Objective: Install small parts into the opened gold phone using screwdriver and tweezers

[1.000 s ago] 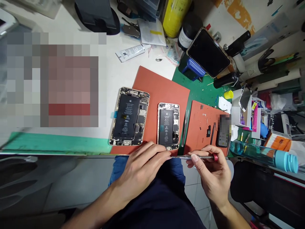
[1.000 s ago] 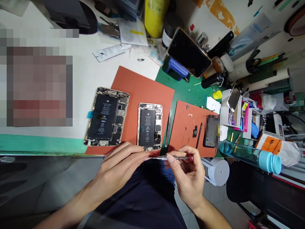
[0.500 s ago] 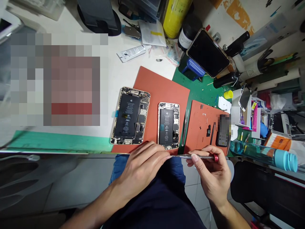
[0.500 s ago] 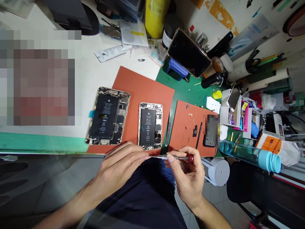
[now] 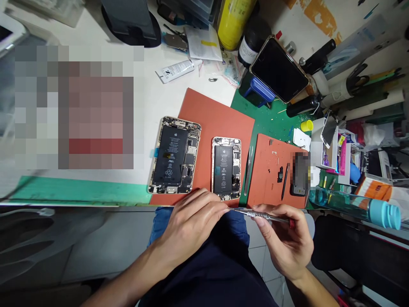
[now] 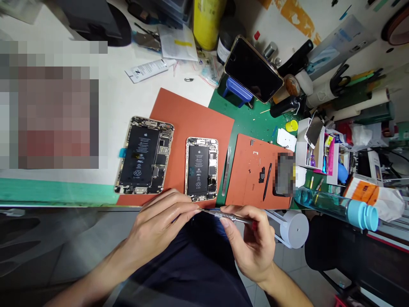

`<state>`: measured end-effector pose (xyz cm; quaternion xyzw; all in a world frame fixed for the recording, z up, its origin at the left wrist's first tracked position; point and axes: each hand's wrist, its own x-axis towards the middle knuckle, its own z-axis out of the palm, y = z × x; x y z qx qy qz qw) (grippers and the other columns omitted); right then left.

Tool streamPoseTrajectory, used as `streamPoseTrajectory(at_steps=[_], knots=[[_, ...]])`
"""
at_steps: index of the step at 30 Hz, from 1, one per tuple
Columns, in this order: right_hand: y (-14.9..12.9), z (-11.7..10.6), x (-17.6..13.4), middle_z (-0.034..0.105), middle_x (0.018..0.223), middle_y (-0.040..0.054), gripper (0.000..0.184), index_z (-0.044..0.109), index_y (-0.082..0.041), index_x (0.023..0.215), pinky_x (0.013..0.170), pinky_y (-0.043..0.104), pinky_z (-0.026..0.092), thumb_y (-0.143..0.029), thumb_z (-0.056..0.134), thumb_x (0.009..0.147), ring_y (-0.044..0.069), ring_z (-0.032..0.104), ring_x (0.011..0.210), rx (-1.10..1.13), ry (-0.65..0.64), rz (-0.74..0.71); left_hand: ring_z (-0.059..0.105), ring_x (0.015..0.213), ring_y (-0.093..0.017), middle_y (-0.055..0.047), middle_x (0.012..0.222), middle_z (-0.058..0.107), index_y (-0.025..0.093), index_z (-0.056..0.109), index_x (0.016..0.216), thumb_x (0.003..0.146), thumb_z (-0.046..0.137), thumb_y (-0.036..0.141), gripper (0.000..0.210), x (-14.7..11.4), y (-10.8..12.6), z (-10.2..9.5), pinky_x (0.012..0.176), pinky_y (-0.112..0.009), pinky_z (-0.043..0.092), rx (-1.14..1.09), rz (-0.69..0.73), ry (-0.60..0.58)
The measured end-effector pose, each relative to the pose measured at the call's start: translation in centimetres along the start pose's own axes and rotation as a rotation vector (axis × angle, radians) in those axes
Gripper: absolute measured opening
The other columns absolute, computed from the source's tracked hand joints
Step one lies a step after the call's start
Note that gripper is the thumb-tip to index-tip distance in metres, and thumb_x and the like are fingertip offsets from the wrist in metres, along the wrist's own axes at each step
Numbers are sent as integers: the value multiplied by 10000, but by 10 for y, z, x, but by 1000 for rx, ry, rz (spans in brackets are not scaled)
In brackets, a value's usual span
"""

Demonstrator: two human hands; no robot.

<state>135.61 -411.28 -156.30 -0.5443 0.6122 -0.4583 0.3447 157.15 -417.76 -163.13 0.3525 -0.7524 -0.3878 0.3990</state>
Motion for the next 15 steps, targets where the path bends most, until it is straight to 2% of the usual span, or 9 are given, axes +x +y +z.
streamPoseTrajectory(at_steps=[7,12,15], knots=[[0,1,2,833,1053,57,399,647,-227,1230,901,357,737,-1,763,922,230,851,973,-26,48,0,692,952,-173,-25,1038,747,183,691,1172,1026,687,106,166,0,2,-5,953,-364,576,85,16,-24],[-2,-2,-3,819,1112,79,510,657,-210,1309,897,379,742,45,767,881,248,845,987,-224,75,-142,684,981,-194,-65,1191,769,178,697,1212,972,687,-9,304,-7,-4,-1,918,-386,587,81,44,5],[-5,-2,-3,818,1127,96,600,639,-187,1362,888,365,740,87,772,846,239,841,974,-327,35,-242,670,1005,-213,-87,1284,775,160,690,1250,944,696,-47,369,-12,-9,5,921,-411,589,103,71,-10]])
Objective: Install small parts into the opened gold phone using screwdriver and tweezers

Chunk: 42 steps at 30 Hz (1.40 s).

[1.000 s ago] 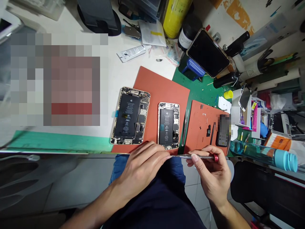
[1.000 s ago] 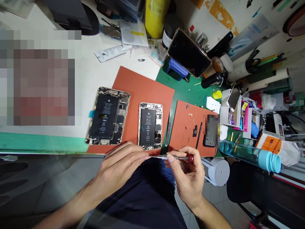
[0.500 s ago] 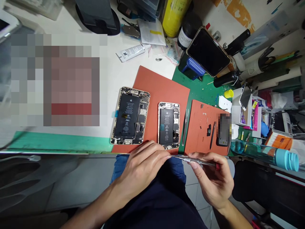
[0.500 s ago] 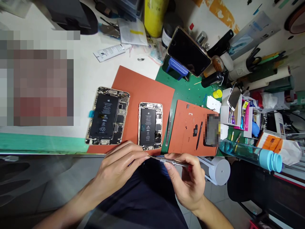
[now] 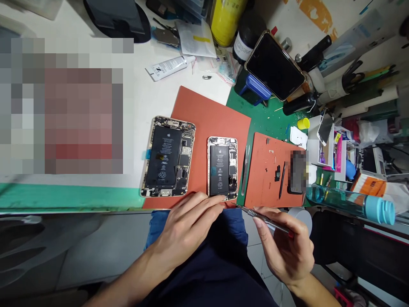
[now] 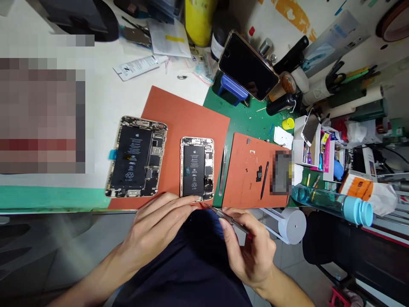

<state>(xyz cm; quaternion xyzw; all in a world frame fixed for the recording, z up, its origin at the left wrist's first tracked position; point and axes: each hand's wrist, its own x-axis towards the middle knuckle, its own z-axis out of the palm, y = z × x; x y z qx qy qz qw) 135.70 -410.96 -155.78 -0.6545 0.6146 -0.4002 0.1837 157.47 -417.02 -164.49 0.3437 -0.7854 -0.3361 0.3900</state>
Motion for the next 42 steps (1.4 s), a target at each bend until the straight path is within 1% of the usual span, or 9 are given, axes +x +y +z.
streamPoseTrajectory(at_steps=[3,9,12,21,26,31,37,40,42], knots=[[-1,2,2,818,1071,92,613,628,-184,1374,839,361,743,94,764,845,232,838,928,-48,-32,-63,676,1029,-228,-101,1316,775,150,688,1269,953,698,-34,366,-3,-3,4,919,-428,590,29,17,-16],[0,7,2,817,1053,100,590,609,-198,1385,782,368,745,66,750,877,242,835,910,-96,-56,-77,693,998,-231,-116,1276,794,122,691,1275,953,701,-35,359,-1,-3,4,887,-435,593,49,51,0],[0,9,2,816,1057,105,568,613,-205,1366,791,373,745,71,731,884,249,837,920,-76,-78,-69,697,971,-230,-120,1264,798,123,685,1298,962,687,-27,367,1,-1,1,863,-431,596,58,52,-16],[-1,9,2,815,1090,108,626,609,-195,1409,828,373,742,89,741,867,253,839,953,-86,-90,-68,720,959,-227,-105,1310,787,162,673,1383,995,648,26,412,-1,-2,-1,887,-432,598,49,24,-57],[-2,9,3,811,1083,113,636,609,-175,1407,834,366,742,105,747,853,246,837,951,-90,-101,-80,686,986,-240,-133,1337,769,125,654,1404,979,668,3,442,-5,-4,-2,897,-444,581,34,30,-72],[-4,9,7,810,1083,110,642,606,-188,1417,824,367,746,100,743,860,248,837,953,-95,-110,-84,680,991,-245,-134,1332,769,117,667,1361,961,673,-22,424,-4,-4,-1,885,-442,575,18,39,-62],[-3,10,6,811,1094,122,650,596,-173,1435,831,365,742,94,748,863,243,833,959,-113,-132,-104,698,957,-240,-125,1296,785,127,688,1298,940,681,-43,397,-2,-4,1,849,-427,577,33,49,-32],[-4,7,7,815,1098,124,644,584,-178,1434,830,377,739,96,730,870,239,828,962,-115,-183,-114,685,942,-234,-124,1284,790,126,683,1284,943,678,-49,383,-1,-4,2,846,-422,573,44,65,-18],[-5,3,11,819,1121,127,572,593,-192,1408,818,392,739,67,690,908,246,826,979,-142,-281,-123,684,939,-233,-120,1278,794,132,682,1272,954,665,-46,365,-1,-4,2,853,-421,573,55,70,-16]])
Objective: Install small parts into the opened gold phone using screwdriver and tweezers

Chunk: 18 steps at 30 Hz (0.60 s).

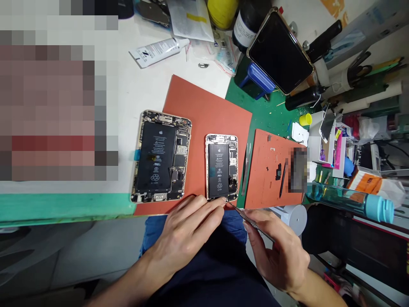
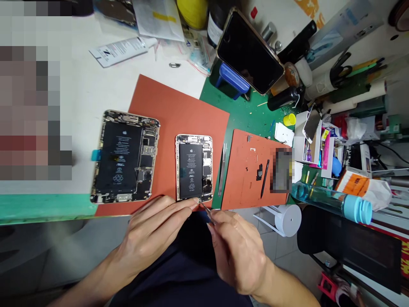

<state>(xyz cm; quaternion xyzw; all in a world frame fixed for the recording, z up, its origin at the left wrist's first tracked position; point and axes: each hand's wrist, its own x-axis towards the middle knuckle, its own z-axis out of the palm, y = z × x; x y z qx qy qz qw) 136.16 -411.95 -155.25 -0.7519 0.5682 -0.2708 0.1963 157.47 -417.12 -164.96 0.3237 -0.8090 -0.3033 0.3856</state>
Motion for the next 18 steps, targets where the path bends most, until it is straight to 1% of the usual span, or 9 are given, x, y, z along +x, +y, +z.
streamPoseTrajectory(at_steps=[2,4,6,8,9,11,14,17,18], knots=[[-1,-6,5,818,1165,155,454,616,-174,1366,811,416,739,18,636,955,269,824,1015,-44,-121,-58,689,943,-237,-122,1276,795,133,683,1260,965,637,-50,351,0,0,0,860,-423,575,12,5,1],[-2,-11,13,812,1192,203,349,645,-124,1310,804,440,739,-16,606,980,296,821,1040,-110,-191,-174,695,942,-240,-129,1274,796,131,682,1256,971,612,-55,347,0,-1,0,857,-422,577,13,14,6],[-4,-14,21,828,1126,209,261,679,-105,1226,765,435,741,-36,647,977,297,830,986,-218,-177,-296,698,947,-244,-135,1278,795,129,678,1266,975,599,-53,352,0,-1,0,855,-419,579,7,18,14],[-6,-14,27,846,973,149,208,706,-133,1127,688,402,735,-45,740,942,268,831,852,-348,-121,-386,695,959,-250,-143,1278,793,114,674,1277,977,598,-48,349,0,-1,0,860,-421,580,4,20,22],[-6,-13,30,841,894,112,211,708,-152,1083,643,383,724,-44,782,917,249,818,778,-394,-97,-415,691,963,-254,-146,1273,794,103,673,1278,976,597,-50,347,0,0,0,861,-424,578,5,22,25],[-7,-10,32,817,809,77,241,693,-167,1040,581,364,691,-33,817,882,231,788,700,-416,-76,-422,681,957,-254,-149,1266,795,88,675,1265,971,590,-59,339,1,0,0,858,-425,575,11,30,30],[-7,-7,31,803,827,103,262,658,-161,1067,544,360,640,-11,772,886,230,760,688,-361,-78,-343,671,938,-243,-147,1274,792,86,682,1231,965,580,-74,326,1,-1,-1,851,-419,570,16,36,26],[-7,-5,30,743,731,40,271,645,-182,1073,498,328,575,-13,759,895,184,677,585,-359,-53,-313,664,926,-236,-147,1267,793,80,682,1237,975,571,-65,319,2,-1,0,843,-414,570,17,30,27],[-7,-4,29,728,723,28,264,641,-187,1078,500,323,567,-25,755,903,177,665,579,-359,-39,-295,664,927,-236,-146,1264,793,79,682,1243,980,564,-64,322,2,-2,0,840,-412,570,17,30,27]])
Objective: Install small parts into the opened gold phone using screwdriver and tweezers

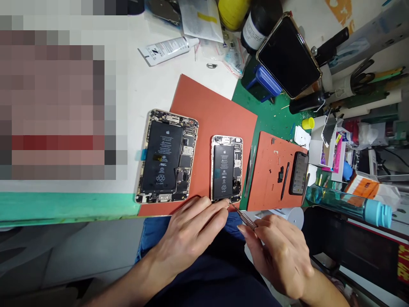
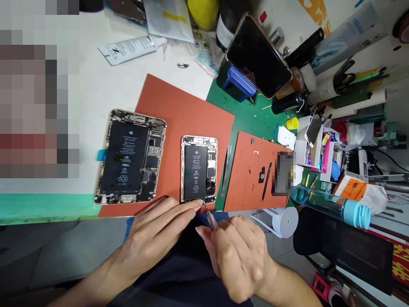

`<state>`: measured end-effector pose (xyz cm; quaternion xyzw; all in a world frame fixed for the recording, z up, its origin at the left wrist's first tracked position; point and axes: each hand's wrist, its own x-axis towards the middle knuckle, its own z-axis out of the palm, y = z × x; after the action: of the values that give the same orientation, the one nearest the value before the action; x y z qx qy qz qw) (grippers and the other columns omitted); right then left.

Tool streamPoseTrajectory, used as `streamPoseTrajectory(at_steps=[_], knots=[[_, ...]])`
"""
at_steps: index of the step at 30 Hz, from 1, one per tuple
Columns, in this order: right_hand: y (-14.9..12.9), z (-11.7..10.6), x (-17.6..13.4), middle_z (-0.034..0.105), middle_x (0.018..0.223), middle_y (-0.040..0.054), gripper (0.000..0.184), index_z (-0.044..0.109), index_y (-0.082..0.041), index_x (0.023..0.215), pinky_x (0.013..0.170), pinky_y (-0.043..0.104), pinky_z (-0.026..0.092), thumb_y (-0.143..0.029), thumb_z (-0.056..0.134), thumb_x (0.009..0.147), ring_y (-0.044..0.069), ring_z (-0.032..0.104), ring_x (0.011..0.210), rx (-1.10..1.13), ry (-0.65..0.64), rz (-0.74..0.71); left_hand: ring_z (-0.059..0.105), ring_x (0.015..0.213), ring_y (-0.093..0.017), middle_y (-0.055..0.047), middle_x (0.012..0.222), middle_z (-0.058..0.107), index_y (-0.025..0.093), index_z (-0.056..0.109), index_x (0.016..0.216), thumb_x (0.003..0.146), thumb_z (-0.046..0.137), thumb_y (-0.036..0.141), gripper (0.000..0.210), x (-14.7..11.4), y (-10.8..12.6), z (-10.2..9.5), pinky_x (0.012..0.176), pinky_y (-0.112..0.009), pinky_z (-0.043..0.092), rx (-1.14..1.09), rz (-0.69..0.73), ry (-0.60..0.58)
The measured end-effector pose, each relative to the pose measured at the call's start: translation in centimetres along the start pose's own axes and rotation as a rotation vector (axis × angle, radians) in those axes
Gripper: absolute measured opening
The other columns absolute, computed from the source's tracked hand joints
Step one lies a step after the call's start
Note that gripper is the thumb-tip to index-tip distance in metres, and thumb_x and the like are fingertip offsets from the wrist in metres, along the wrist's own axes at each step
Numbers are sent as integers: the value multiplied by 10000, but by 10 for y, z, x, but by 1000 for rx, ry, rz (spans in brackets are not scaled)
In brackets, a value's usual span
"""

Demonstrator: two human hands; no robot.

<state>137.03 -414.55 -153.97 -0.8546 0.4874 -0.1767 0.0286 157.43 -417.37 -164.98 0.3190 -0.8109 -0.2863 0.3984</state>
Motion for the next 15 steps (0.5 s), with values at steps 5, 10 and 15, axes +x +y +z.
streamPoseTrajectory(at_steps=[5,10,15], knots=[[-1,6,-2,726,788,71,276,622,-137,1113,550,357,587,11,715,900,205,686,650,45,72,77,662,927,-235,-141,1253,795,79,691,1234,976,568,-70,322,0,0,0,842,-408,566,-3,-5,-3],[4,13,-4,668,733,41,285,622,-119,1119,497,332,523,3,721,881,183,623,572,60,112,12,669,954,-239,-136,1263,792,85,688,1256,970,582,-77,346,-1,0,0,864,-412,569,-13,-6,-10],[2,11,-3,671,751,61,313,636,-92,1131,515,352,526,12,727,850,206,649,607,30,126,-7,659,950,-234,-132,1258,790,86,686,1251,960,584,-93,357,-2,0,0,860,-412,563,-17,-8,-5]])
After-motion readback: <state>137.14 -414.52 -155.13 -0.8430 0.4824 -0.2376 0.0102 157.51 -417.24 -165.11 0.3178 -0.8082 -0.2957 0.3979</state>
